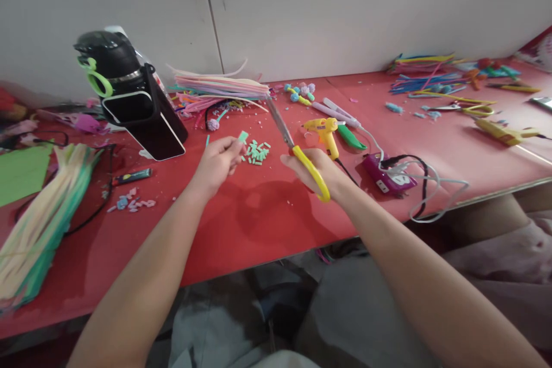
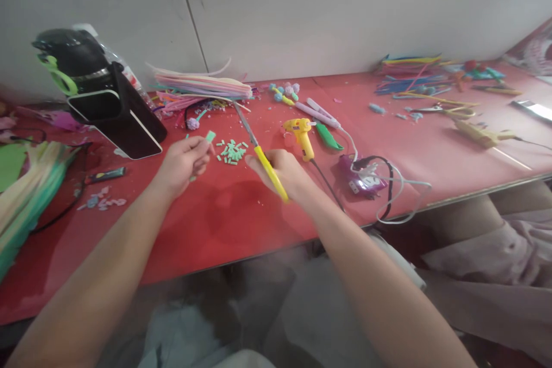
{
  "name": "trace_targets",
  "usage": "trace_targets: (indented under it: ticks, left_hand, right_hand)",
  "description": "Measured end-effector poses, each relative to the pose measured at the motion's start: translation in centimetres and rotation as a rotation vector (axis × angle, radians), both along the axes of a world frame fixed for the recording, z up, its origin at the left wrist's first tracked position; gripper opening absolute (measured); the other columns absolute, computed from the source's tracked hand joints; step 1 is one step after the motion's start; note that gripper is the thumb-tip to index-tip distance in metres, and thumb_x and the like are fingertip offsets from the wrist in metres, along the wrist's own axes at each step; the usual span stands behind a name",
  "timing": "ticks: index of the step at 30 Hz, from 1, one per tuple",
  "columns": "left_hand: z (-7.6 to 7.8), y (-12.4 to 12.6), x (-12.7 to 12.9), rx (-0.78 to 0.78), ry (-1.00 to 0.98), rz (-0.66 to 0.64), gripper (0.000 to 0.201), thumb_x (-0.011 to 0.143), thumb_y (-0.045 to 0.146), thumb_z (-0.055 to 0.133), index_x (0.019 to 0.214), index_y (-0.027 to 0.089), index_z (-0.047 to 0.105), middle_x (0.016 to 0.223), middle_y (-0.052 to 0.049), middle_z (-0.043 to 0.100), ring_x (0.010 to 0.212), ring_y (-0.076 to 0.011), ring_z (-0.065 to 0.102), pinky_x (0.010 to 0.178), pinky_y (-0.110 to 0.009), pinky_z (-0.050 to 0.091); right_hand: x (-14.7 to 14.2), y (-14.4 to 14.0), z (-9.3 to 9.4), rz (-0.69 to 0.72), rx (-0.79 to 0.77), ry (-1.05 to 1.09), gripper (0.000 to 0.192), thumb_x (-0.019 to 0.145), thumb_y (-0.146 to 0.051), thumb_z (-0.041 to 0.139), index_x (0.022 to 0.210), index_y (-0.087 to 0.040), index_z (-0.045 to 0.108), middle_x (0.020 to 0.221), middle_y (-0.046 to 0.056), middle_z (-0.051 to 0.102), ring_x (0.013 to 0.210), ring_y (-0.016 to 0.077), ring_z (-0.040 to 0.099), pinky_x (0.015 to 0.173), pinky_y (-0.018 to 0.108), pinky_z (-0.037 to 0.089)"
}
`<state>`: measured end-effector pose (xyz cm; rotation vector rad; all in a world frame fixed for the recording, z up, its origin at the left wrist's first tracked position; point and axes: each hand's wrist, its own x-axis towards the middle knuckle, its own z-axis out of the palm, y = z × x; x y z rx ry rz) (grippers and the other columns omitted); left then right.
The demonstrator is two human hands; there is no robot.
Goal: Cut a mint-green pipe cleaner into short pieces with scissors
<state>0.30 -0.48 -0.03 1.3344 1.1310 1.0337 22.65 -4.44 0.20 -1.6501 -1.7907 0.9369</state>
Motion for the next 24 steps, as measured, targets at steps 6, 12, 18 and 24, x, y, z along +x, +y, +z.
trace_targets:
  ticks: [6, 12, 18, 24]
  left_hand:
    - [0.1, 0.6, -1.0, 0.088, -0.120, 0.116, 0.022, 0.090, 0.029, 0.059, 0.071, 0.019, 0.056, 0.052, 0.007, 0.027, 0.044, -0.0064, 0.023, 0.043, -0.022, 0.018]
    - [0.0, 0.2, -0.4, 0.078, -0.097, 0.021, 0.022, 0.092, 0.028, 0.057, 0.072, 0.018, 0.057, 0.052, 0.007, 0.031, 0.043, -0.0060, 0.025, 0.043, -0.022, 0.019]
    - [0.0, -0.1, 0.0, 0.047, -0.044, -0.035, 0.022, 0.091, 0.029, 0.057, 0.072, 0.017, 0.058, 0.051, 0.006, 0.032, 0.042, -0.0060, 0.026, 0.044, -0.021, 0.019]
    - [0.1, -0.3, 0.3, 0.024, 0.015, -0.063, 0.023, 0.090, 0.027, 0.058, 0.069, 0.016, 0.057, 0.052, 0.005, 0.034, 0.044, -0.0061, 0.027, 0.044, -0.021, 0.020]
  right_hand:
    - [0.5, -1.8, 0.2, 0.152, -0.023, -0.302, 0.047, 0.084, -0.063, 0.055, 0.067, -0.021, 0.043, 0.058, -0.003, 0.045, 0.052, 0.0096, 0.037, 0.052, 0.028, 0.022]
    - [-0.2, -2.0, 0.3, 0.177, -0.010, -0.301, 0.049, 0.086, -0.065, 0.050, 0.067, -0.022, 0.043, 0.057, -0.002, 0.047, 0.052, 0.0099, 0.039, 0.050, 0.027, 0.023]
    - [-1.0, -1.8, 0.6, 0.162, -0.002, -0.316, 0.047, 0.086, -0.063, 0.052, 0.066, -0.022, 0.042, 0.057, -0.002, 0.048, 0.053, 0.0103, 0.039, 0.051, 0.027, 0.023]
    - [-1.3, -1.9, 0.8, 0.167, -0.023, -0.333, 0.043, 0.087, -0.059, 0.051, 0.066, -0.021, 0.045, 0.059, 0.000, 0.052, 0.054, 0.0108, 0.041, 0.052, 0.027, 0.024]
